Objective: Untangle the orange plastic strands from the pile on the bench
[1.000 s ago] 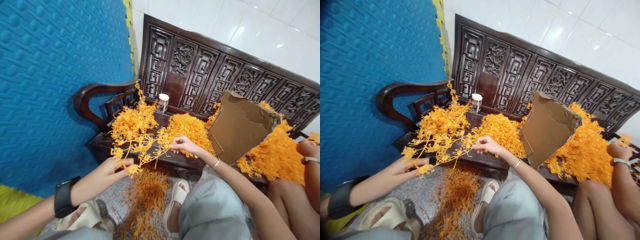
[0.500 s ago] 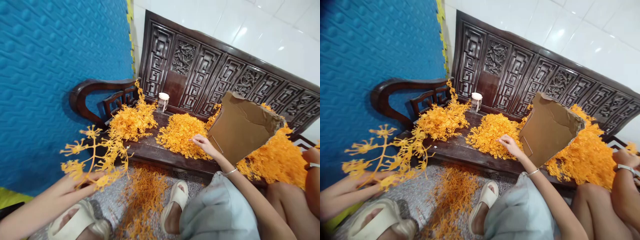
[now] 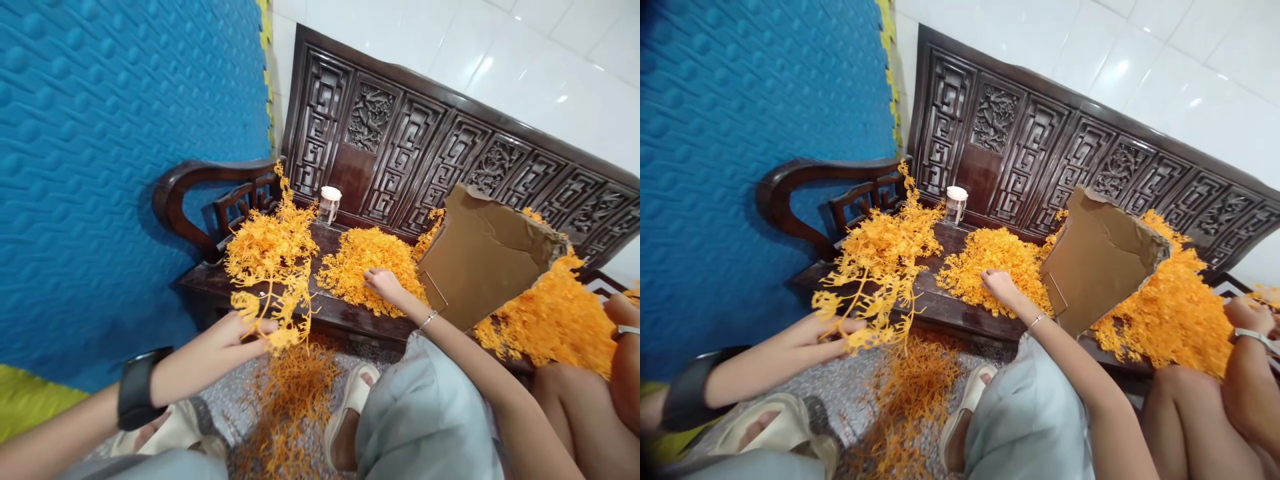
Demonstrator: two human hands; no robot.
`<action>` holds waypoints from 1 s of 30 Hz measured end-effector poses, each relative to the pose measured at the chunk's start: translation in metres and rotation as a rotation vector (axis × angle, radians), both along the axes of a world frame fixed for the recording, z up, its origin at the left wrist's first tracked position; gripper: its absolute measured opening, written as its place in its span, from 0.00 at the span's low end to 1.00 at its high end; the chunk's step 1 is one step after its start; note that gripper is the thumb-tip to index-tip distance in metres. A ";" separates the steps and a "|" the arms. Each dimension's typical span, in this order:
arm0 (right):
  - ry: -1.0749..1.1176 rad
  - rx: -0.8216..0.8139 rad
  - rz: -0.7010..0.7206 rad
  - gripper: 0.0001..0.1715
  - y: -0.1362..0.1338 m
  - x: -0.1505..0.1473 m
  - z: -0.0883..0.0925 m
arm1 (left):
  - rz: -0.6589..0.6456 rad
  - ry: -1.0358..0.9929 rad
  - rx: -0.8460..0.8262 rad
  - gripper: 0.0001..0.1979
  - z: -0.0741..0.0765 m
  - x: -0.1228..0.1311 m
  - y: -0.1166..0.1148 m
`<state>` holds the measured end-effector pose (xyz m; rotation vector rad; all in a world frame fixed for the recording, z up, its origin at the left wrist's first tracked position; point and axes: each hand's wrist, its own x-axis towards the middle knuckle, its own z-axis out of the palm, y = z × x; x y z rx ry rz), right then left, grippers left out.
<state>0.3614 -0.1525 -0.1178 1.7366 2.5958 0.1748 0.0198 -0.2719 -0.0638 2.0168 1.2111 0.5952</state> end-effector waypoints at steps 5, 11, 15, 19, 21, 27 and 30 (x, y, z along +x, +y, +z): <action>0.108 0.000 0.046 0.08 0.000 -0.015 0.004 | -0.205 0.007 -0.049 0.16 0.007 0.015 0.007; 1.096 -0.489 0.132 0.37 -0.014 -0.046 0.019 | -0.259 -0.064 -0.062 0.12 0.010 0.026 0.013; 1.382 -0.674 0.170 0.35 -0.021 -0.061 0.031 | -0.299 -0.084 -0.069 0.12 0.014 0.034 0.016; 1.395 -0.646 0.171 0.30 -0.028 -0.065 0.039 | -0.310 -0.081 -0.071 0.13 0.014 0.038 0.018; 1.352 -0.642 0.180 0.28 -0.031 -0.065 0.040 | -0.316 -0.054 -0.061 0.13 0.012 0.038 0.019; 1.214 -0.618 0.199 0.19 -0.031 -0.057 0.032 | -0.322 -0.028 -0.112 0.12 0.006 0.034 0.020; 1.117 -0.501 0.202 0.19 -0.030 -0.049 0.030 | -0.317 -0.025 -0.079 0.13 0.005 0.028 0.021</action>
